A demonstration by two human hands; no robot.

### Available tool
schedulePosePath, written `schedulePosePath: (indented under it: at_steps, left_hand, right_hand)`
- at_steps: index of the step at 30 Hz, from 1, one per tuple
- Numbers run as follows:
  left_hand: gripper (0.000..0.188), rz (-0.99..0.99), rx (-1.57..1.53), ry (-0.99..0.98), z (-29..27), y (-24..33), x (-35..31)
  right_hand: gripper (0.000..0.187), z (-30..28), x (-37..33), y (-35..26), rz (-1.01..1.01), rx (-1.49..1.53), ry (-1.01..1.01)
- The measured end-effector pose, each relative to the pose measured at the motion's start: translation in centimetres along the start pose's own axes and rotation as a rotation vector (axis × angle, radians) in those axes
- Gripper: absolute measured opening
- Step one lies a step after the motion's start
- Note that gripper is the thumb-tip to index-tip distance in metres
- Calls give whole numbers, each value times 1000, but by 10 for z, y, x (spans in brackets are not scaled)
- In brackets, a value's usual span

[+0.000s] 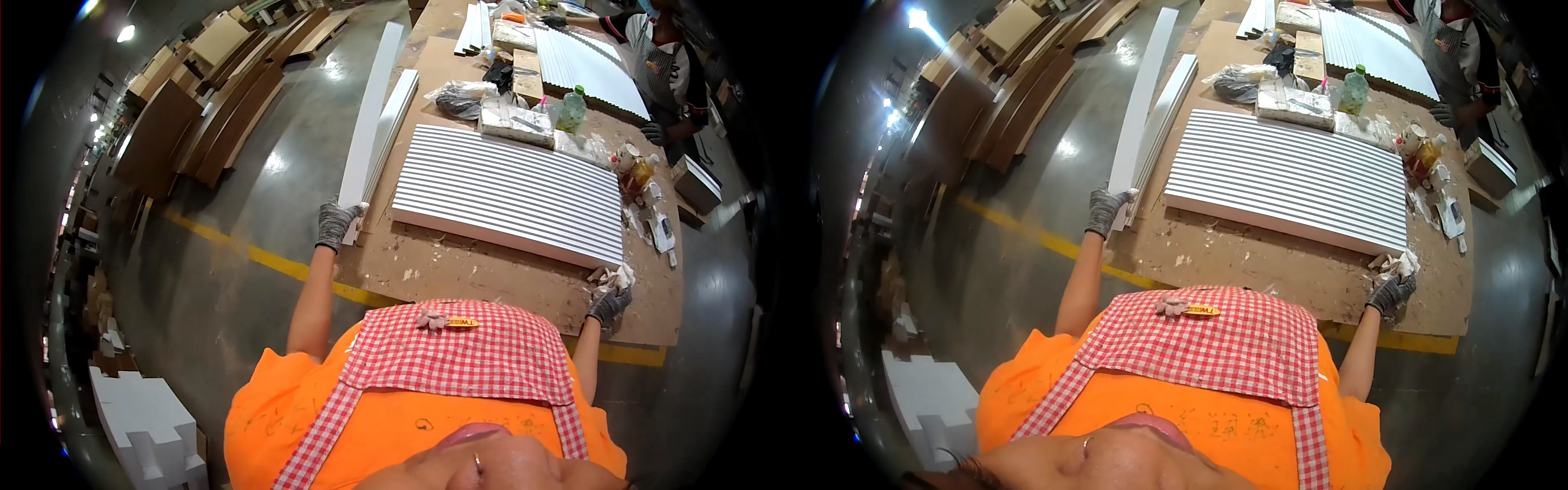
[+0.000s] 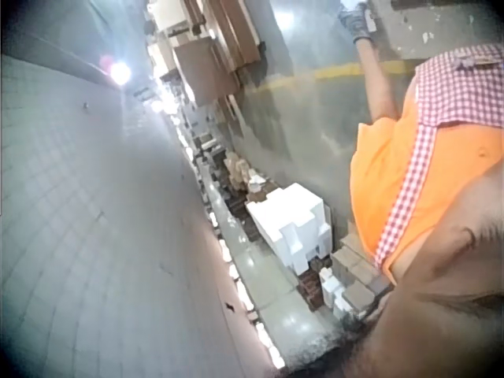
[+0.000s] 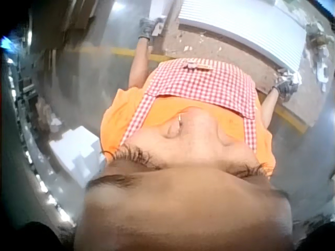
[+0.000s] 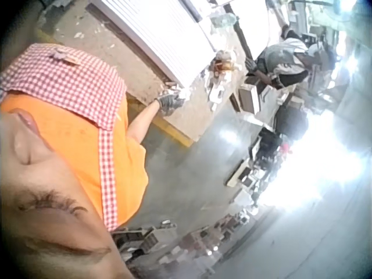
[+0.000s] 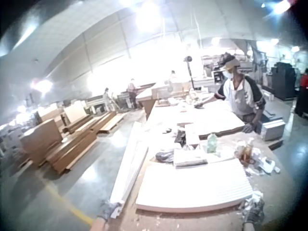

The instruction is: The person assembles a white slatted panel by repeatedly picking up thin white strips and inserting them into the grooves of a larger panel. They use a cloth to wipe the surface of the panel and the strips during the process. The person handles the strips one at a time, aligning and pressing them into place.

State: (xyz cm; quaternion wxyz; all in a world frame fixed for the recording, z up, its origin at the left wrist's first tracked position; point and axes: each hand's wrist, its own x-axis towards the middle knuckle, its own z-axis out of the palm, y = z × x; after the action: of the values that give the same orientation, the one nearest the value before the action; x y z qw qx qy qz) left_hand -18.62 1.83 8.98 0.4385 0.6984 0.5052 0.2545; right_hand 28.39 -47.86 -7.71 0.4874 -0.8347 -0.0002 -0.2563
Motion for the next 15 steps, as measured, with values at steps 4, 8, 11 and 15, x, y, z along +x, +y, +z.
schedulePosePath:
  at_steps: [4,8,11,15]
  left_hand:
    - [46,103,339,178,-2,-22,37]
    - [71,182,504,178,-5,-23,42]
    - [79,21,570,93,-2,-14,43]
    - [80,52,536,94,0,-36,50]
  right_hand:
    - [21,-2,-9,-6,-108,-90,48]
    - [26,-2,-11,-5,-160,-243,69]
    - [26,-1,-13,-10,-128,-327,69]
    - [25,0,-13,-17,-34,-314,41]
